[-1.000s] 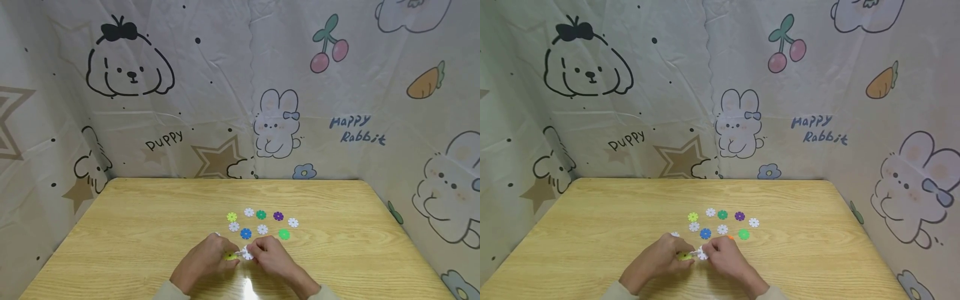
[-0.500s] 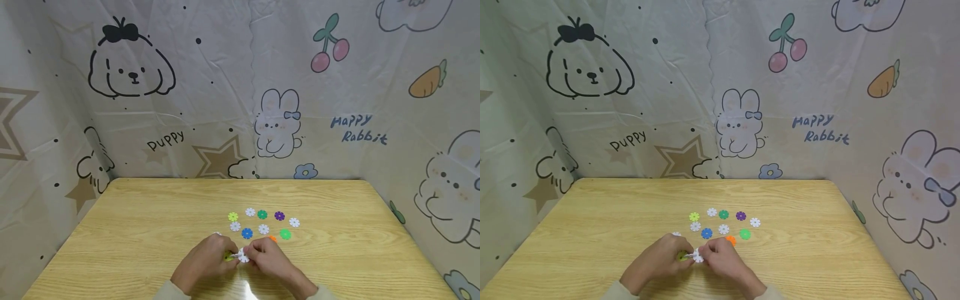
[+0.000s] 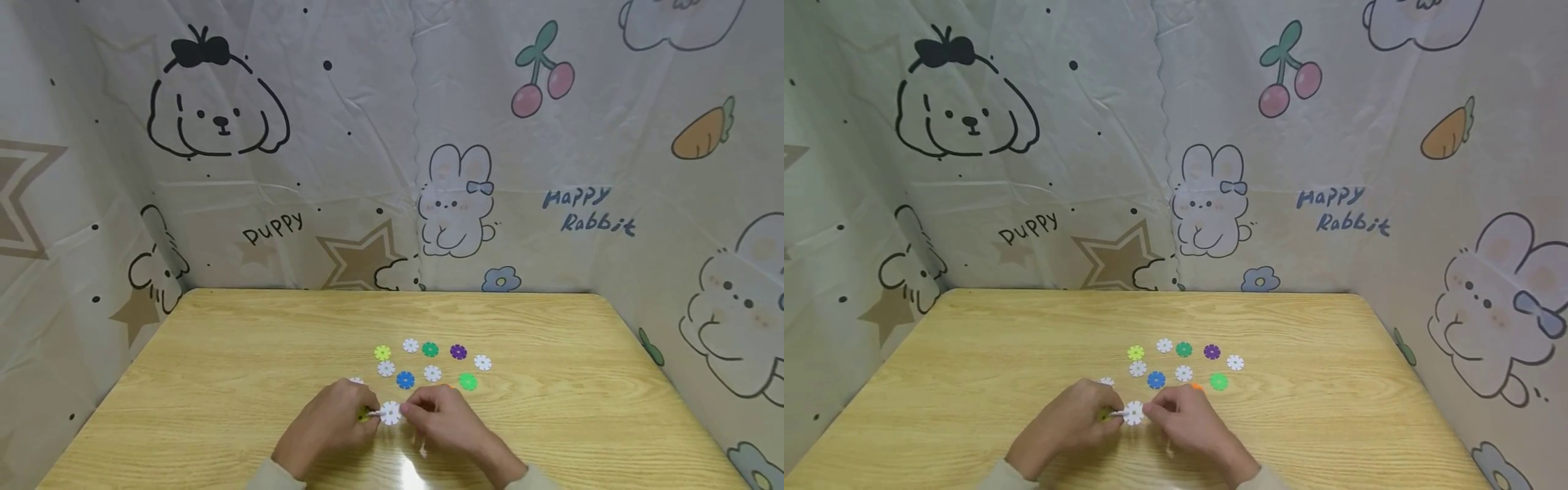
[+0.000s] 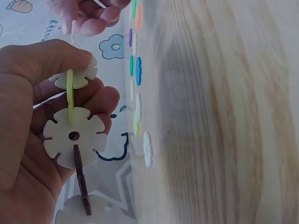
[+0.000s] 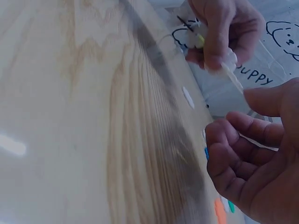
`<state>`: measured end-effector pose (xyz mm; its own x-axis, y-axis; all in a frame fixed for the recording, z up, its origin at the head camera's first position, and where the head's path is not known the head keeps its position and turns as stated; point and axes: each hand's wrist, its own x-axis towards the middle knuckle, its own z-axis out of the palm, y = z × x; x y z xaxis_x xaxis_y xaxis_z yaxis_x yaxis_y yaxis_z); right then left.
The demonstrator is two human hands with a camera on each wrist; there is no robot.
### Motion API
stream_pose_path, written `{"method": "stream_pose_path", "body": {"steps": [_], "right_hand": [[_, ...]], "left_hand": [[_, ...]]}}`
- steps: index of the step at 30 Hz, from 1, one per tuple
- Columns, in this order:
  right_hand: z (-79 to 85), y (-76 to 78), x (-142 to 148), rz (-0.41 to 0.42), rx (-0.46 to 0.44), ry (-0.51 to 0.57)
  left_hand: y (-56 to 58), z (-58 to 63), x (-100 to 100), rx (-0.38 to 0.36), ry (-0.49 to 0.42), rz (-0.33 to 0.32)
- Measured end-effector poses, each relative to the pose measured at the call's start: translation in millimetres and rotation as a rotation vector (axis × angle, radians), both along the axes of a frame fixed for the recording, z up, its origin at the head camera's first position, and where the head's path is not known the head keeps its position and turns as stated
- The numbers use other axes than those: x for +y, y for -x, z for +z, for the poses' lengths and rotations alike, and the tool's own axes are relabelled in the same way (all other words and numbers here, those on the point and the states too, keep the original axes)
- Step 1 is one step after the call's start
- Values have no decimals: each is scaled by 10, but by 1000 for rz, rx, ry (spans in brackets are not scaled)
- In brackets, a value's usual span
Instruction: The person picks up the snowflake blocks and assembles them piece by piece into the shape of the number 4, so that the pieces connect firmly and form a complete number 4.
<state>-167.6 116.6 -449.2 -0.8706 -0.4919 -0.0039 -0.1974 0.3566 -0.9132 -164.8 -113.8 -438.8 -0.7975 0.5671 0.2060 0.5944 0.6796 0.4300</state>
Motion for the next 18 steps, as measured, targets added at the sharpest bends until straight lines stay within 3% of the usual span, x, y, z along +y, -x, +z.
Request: {"method": "stream_pose_path", "body": {"steps": [6,18], "right_hand": [[21,45,109,-10,32,-42],[5,130,282,-118,133,-171]], "left_hand": [[0,13,-41,0,-15,7],[-4,26,-102,-44,-29,24]]}}
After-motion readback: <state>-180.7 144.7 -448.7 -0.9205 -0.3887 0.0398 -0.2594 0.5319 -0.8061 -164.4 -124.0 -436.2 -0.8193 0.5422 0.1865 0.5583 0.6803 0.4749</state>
